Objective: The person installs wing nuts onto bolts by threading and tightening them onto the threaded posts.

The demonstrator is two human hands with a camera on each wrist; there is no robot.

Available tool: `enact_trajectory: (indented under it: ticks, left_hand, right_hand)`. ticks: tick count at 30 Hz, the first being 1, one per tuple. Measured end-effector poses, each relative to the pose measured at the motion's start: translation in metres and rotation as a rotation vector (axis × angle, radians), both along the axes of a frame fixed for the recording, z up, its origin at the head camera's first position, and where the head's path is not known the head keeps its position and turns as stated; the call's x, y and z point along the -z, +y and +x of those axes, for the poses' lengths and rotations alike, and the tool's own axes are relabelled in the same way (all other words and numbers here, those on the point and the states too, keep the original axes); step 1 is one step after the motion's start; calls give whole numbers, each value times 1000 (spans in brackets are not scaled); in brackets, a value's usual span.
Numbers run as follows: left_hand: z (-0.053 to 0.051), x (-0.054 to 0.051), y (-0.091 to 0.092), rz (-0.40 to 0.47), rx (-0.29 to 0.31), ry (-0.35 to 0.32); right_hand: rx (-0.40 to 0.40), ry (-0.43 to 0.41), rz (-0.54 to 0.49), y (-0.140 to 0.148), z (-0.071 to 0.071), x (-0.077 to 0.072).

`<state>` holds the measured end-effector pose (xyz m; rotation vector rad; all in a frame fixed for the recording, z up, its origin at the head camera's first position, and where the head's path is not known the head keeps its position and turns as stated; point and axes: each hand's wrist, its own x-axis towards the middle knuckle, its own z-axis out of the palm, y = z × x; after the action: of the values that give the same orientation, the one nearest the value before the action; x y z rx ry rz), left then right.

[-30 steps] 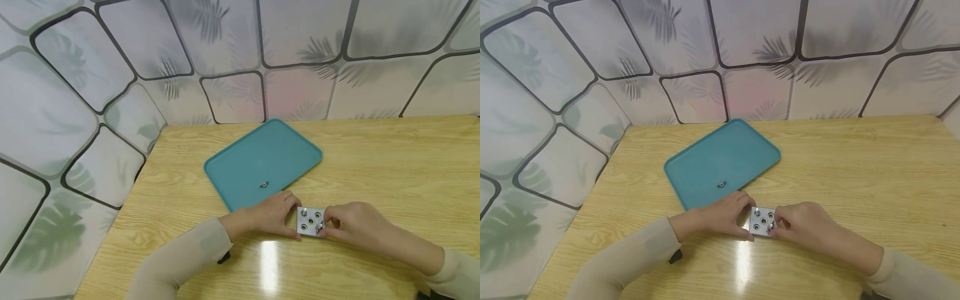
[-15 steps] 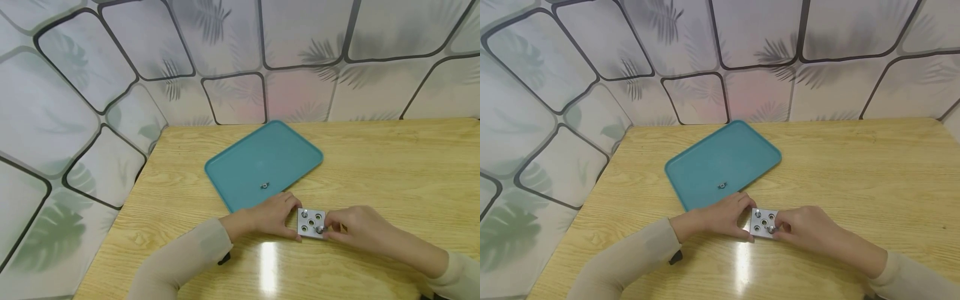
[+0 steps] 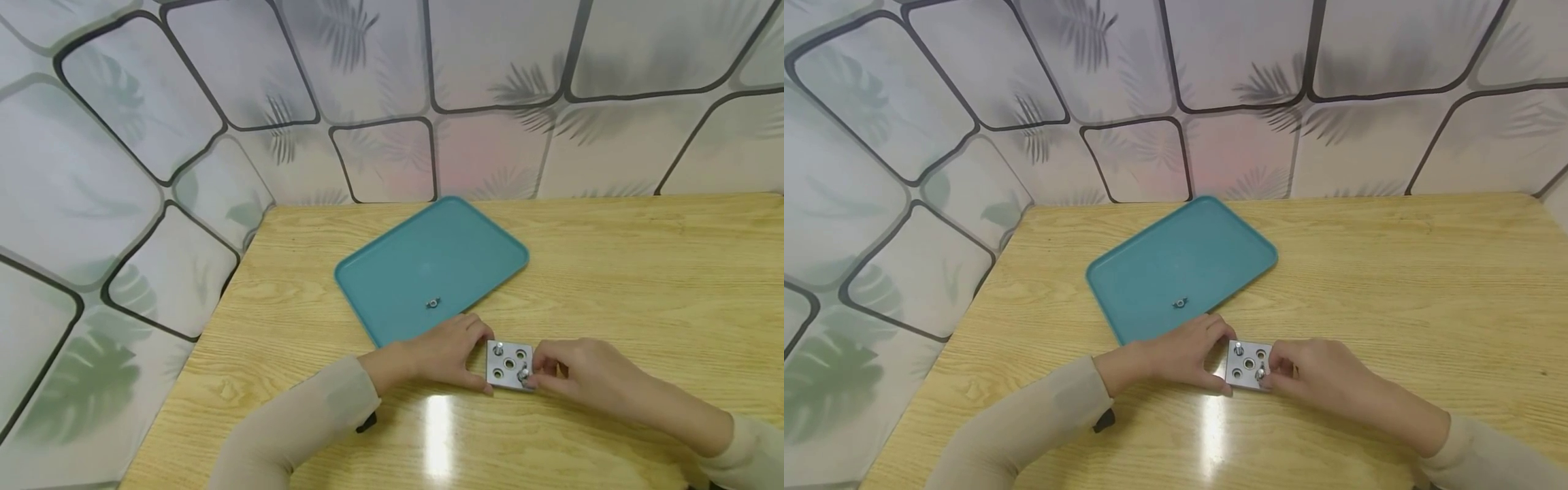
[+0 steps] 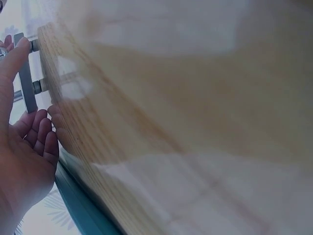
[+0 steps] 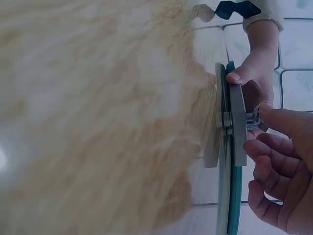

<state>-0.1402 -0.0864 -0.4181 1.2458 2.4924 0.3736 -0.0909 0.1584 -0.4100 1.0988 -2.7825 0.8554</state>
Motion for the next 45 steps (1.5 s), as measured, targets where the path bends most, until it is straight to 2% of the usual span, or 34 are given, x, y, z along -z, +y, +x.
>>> enact_trajectory:
  ticks: [3, 6, 17, 25, 28, 39, 45]
  left_hand:
    - [0, -1, 0, -3, 5, 11]
    - [0, -1, 0, -5, 8, 21]
    - [0, -2, 1, -20, 2, -5]
    - [0, -2, 1, -16, -3, -7]
    - [0, -2, 1, -12, -4, -9]
    - [1, -1, 1, -6, -7, -11]
    - [0, 0, 1, -8, -3, 5]
  right_hand:
    - [52, -7, 20, -1, -1, -1]
    - [61, -29, 21, -1, -2, -1]
    - [-14, -100, -40, 3, -1, 3]
    - [-107, -34, -17, 5, 1, 4]
    - [-116, -23, -20, 4, 2, 4]
    - [30, 1, 8, -1, 2, 3]
    - [35, 0, 28, -3, 0, 1]
